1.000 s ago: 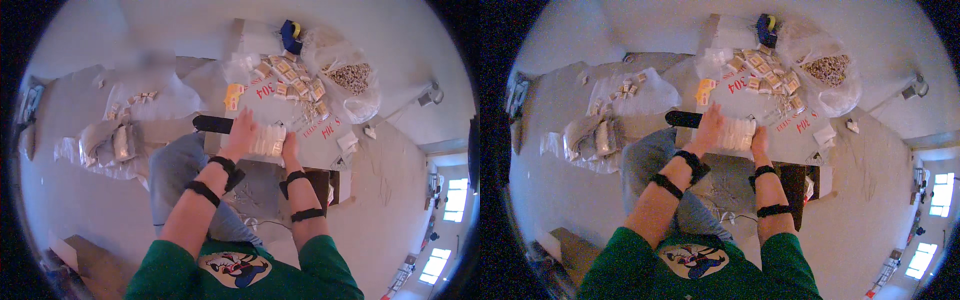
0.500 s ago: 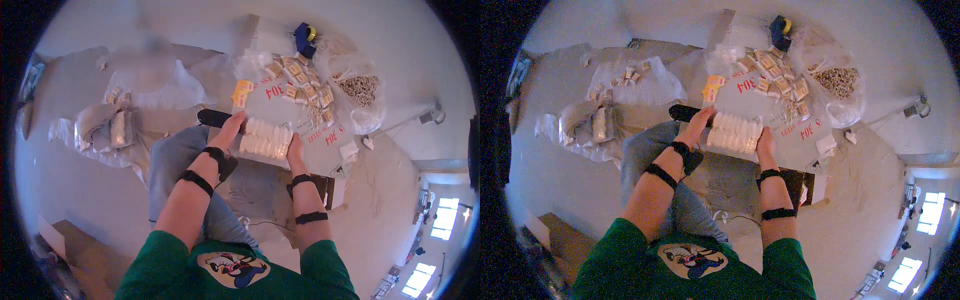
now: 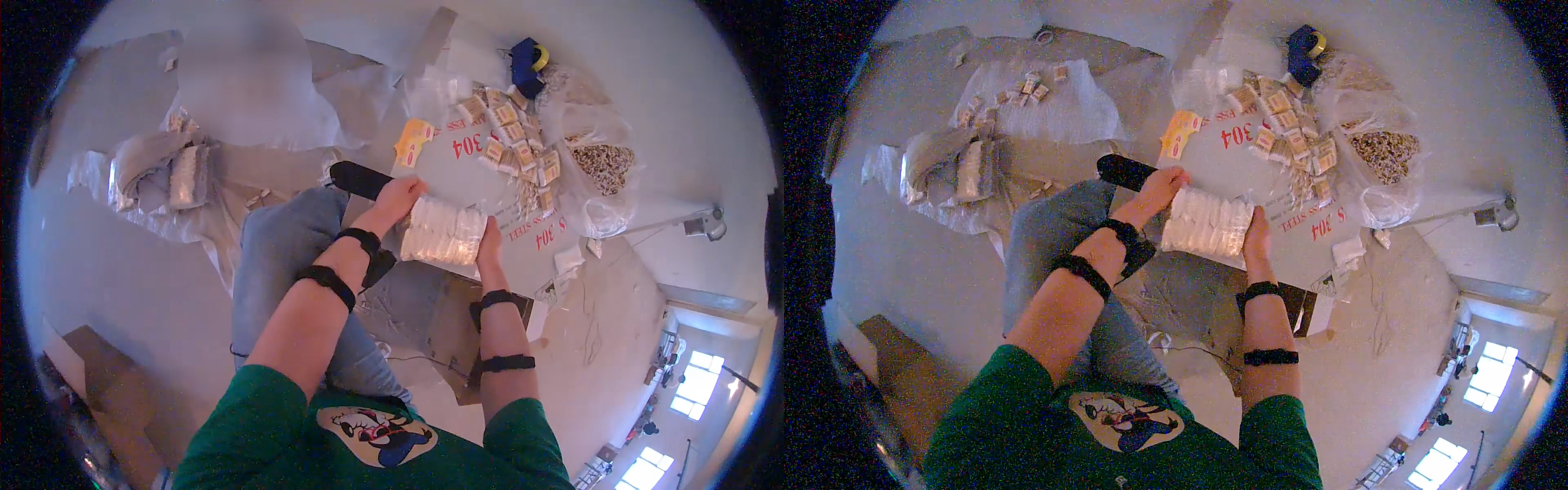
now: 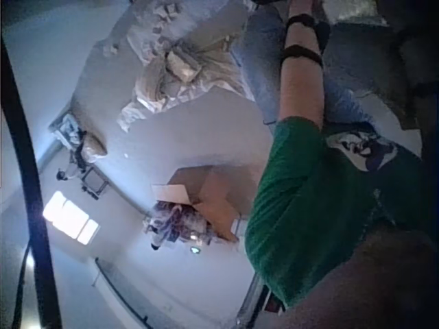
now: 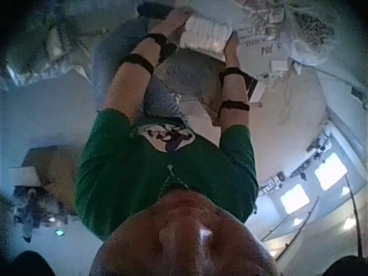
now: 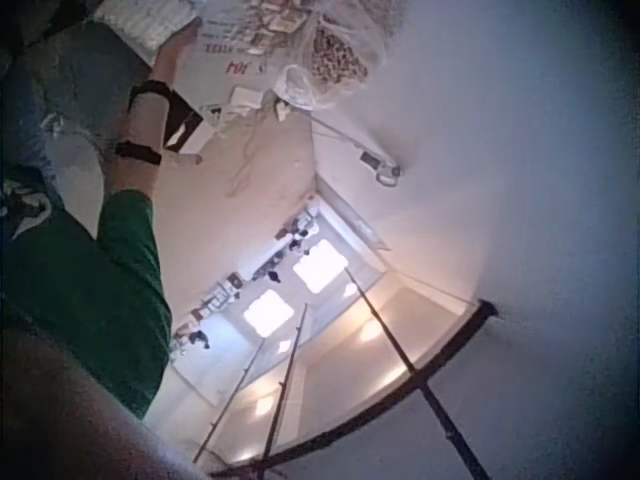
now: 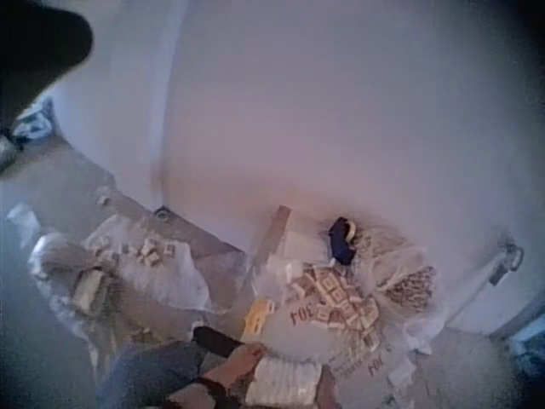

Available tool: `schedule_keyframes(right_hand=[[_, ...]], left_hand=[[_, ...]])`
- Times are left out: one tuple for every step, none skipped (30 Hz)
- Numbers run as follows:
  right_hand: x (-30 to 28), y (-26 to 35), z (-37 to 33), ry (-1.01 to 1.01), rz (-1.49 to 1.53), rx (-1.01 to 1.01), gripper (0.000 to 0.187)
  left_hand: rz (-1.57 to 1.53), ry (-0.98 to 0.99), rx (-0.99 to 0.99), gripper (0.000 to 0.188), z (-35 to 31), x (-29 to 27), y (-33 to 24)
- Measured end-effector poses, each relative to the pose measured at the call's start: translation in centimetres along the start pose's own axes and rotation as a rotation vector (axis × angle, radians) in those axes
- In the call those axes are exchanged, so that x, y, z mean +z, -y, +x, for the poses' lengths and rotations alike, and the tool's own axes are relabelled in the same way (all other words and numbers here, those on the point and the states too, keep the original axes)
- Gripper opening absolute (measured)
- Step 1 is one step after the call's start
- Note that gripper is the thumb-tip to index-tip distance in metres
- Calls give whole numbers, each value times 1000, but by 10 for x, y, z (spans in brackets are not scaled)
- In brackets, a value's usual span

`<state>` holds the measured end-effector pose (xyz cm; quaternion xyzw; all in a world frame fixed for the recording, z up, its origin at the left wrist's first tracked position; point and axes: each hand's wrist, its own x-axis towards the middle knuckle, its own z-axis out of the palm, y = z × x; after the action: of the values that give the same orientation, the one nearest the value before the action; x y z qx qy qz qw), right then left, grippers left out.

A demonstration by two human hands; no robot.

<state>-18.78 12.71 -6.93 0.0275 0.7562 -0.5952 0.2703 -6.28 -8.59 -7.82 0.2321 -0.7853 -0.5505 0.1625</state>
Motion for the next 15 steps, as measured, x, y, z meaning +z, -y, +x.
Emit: schedule_keyframes(right_hand=[[0, -1, 1, 14, 152, 42, 42], [0, -2, 0, 12, 156, 44, 42], [0, -3, 0, -5, 1, -82, 43], [-1, -4, -1, -24, -155, -207, 45], [-5, -7, 2, -31, -150, -209, 45], [-10, -8, 7, -66, -417, -256, 45], [-15, -10, 11, -103, -685, -299, 45], [-13, -9, 12, -106, -680, -297, 45], [-11, -9, 14, -87, -544, -232, 45], [-8, -9, 15, -66, -407, -168, 44], [-4, -9, 14, -72, -405, -164, 44], [2, -10, 13, -63, -342, -155, 43], [6, -11, 12, -53, -280, -146, 43], [7, -12, 14, -59, -278, -148, 43], [2, -19, 20, -42, -282, -160, 41]], left_hand=[[-1, 4, -2, 29, -2, 0, -2], [-38, -189, -120, 29, -3, -2, -3], [-74, -382, -237, 30, -4, -3, -4], [-70, -377, -235, 30, -5, -4, -6], [-192, -502, -216, 29, -6, -3, -6], [-316, -623, -197, 29, -7, -2, -5], [-455, -472, -242, 29, -12, 0, -5], [-452, -467, -239, 29, -17, 3, -6], [-496, -417, -195, 29, -20, 7, -8], [-540, -367, -150, 30, -24, 11, -9], [-539, -359, -152, 30, -29, 13, -11], [-498, -345, -190, 30, -34, 16, -12], [-458, -330, -229, 30, -37, 18, -13], [-459, -325, -225, 30, -37, 18, -16], [-461, -342, -205, 30, -37, 20, -18]])
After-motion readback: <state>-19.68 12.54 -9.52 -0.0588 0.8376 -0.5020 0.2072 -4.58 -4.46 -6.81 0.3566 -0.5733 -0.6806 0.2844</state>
